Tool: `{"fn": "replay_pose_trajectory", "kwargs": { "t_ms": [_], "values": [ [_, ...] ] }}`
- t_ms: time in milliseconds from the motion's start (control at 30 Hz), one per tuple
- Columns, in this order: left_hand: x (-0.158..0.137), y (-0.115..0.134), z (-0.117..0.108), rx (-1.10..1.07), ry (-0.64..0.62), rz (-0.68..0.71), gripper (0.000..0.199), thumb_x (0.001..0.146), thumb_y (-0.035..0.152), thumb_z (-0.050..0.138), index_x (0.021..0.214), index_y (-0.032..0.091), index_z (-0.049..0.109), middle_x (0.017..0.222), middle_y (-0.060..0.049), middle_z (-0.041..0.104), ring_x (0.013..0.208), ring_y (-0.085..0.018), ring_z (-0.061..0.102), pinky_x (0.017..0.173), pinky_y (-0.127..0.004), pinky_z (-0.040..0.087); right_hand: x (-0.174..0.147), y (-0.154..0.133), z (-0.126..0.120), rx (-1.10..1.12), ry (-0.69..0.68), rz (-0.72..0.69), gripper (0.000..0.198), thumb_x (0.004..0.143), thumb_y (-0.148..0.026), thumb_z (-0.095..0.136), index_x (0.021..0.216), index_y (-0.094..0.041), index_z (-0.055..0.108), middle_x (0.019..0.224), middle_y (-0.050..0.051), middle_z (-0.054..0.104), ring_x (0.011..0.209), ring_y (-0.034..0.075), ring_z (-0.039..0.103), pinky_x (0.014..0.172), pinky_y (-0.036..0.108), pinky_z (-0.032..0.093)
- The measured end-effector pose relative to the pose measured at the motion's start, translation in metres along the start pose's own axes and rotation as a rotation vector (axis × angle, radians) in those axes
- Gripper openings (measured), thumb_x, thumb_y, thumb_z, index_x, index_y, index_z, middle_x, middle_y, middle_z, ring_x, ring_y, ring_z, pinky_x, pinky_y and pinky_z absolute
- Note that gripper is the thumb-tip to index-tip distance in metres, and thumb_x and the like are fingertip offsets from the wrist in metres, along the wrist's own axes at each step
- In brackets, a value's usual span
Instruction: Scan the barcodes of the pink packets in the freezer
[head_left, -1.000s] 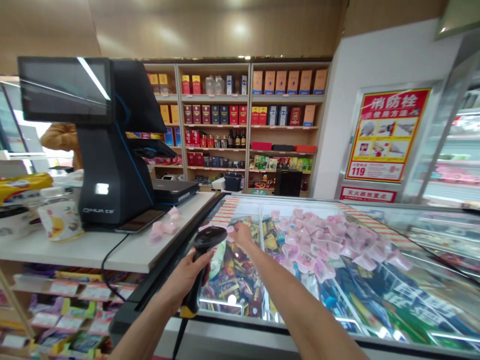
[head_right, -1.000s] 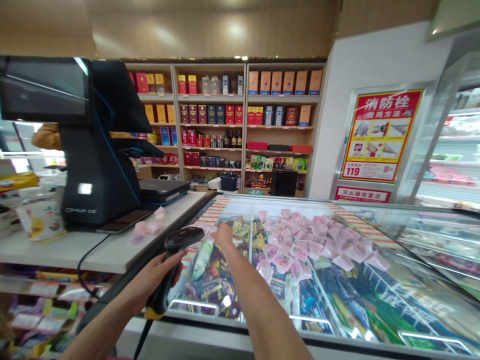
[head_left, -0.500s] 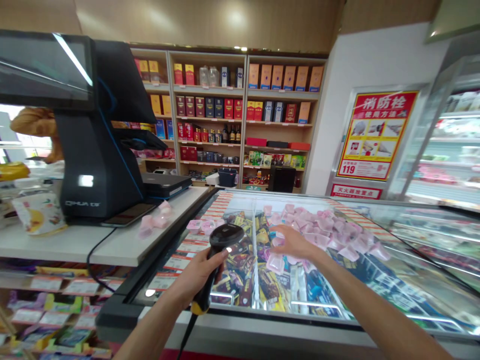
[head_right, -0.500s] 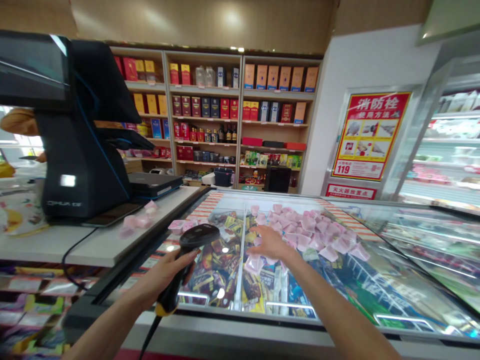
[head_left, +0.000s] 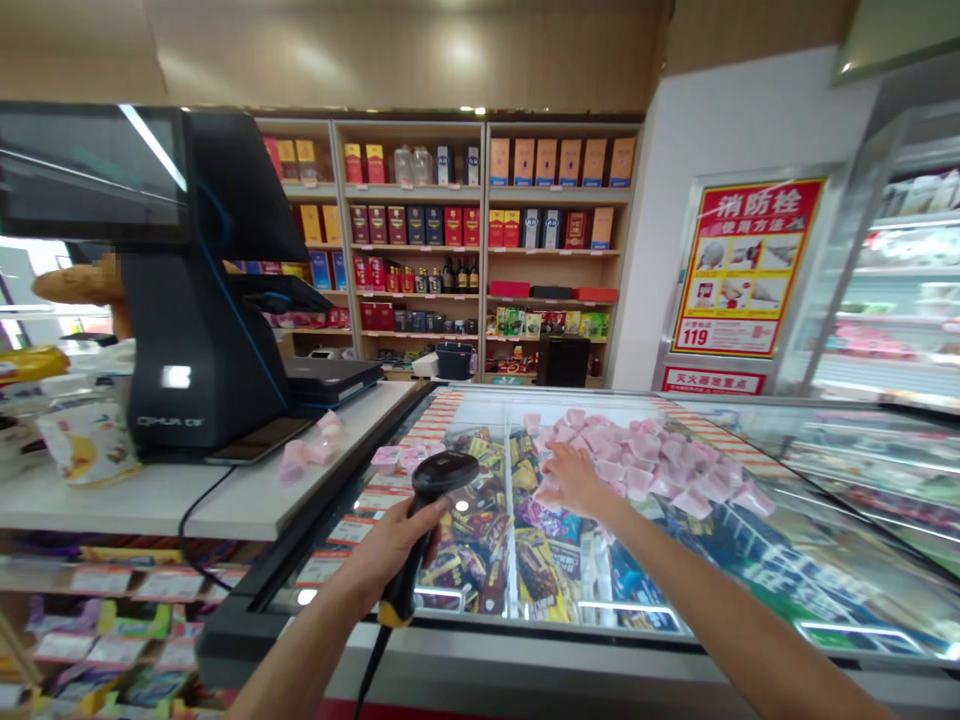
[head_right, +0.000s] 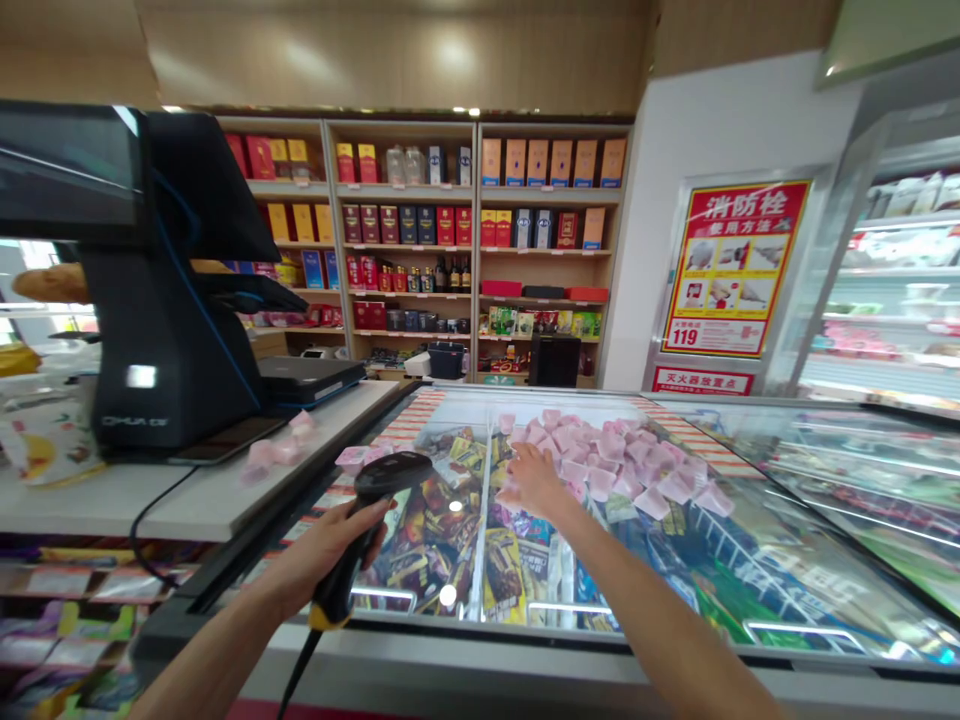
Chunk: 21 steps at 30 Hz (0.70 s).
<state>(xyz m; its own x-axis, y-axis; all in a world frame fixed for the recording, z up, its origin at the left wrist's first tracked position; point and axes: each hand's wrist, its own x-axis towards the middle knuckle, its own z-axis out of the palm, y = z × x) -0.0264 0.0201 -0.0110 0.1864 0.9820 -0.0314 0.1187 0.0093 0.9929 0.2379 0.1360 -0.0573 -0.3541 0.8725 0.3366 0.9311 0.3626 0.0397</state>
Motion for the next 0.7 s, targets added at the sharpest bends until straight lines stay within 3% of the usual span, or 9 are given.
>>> {"fn": "replay_pose_trajectory", "kwargs": {
  "t_ms": [133,267,333,400,533,700],
  "values": [
    [0.001,-0.004,-0.011,-0.053,-0.017,-0.018,0.032,0.067,0.046,0.051,0.063,0.014,0.049,0.052,0.003,0.050,0.045,-0.008,0.043,0.048,-0.022,0.034,-0.014,-0.011,0.003,-0.008,0.037,-0.052,0.031,0.064,-0.037,0.060,0.091,-0.025,0.059,0.120,0.009,0.044,0.110,0.027,0.032,0.086,0.043,0.022],
    [0.000,-0.006,-0.015,-0.077,0.027,-0.004,0.033,0.068,0.046,0.050,0.073,0.013,0.052,0.053,0.003,0.050,0.046,-0.008,0.045,0.048,-0.021,0.034,-0.007,-0.021,-0.002,0.240,0.109,-0.040,0.029,0.069,-0.031,0.055,0.097,-0.027,0.056,0.093,0.006,0.059,0.096,0.024,0.044,0.082,0.039,0.026],
    [0.000,-0.005,-0.014,-0.074,0.037,0.004,0.033,0.068,0.046,0.050,0.073,0.013,0.052,0.053,0.003,0.049,0.045,-0.008,0.045,0.047,-0.021,0.034,0.007,-0.024,-0.005,0.537,0.259,0.102,0.029,0.070,-0.034,0.051,0.098,-0.024,0.054,0.088,0.006,0.059,0.088,0.021,0.049,0.077,0.035,0.032],
    [-0.001,-0.003,-0.011,-0.059,0.024,0.009,0.033,0.068,0.046,0.050,0.071,0.014,0.052,0.053,0.003,0.050,0.045,-0.008,0.045,0.046,-0.020,0.033,0.022,-0.027,-0.007,0.969,0.338,0.274,0.029,0.072,-0.038,0.046,0.096,-0.021,0.050,0.078,0.004,0.059,0.073,0.017,0.053,0.067,0.031,0.037],
    [0.001,0.004,-0.005,-0.021,-0.028,0.032,0.032,0.069,0.045,0.050,0.063,0.014,0.050,0.052,0.003,0.051,0.046,-0.007,0.045,0.047,-0.020,0.033,0.047,-0.033,-0.001,1.729,0.200,0.401,0.019,0.073,-0.036,0.043,0.076,-0.019,0.050,0.056,-0.002,0.056,0.051,0.011,0.052,0.050,0.023,0.037],
    [0.013,0.009,0.004,-0.011,0.015,0.052,0.034,0.069,0.045,0.049,0.054,0.015,0.046,0.043,0.004,0.046,0.040,-0.006,0.040,0.044,-0.019,0.031,0.062,-0.036,0.011,2.017,0.218,0.551,0.009,0.071,-0.026,0.047,0.067,-0.018,0.050,0.048,-0.004,0.055,0.041,0.007,0.046,0.041,0.018,0.031]
  ]
}}
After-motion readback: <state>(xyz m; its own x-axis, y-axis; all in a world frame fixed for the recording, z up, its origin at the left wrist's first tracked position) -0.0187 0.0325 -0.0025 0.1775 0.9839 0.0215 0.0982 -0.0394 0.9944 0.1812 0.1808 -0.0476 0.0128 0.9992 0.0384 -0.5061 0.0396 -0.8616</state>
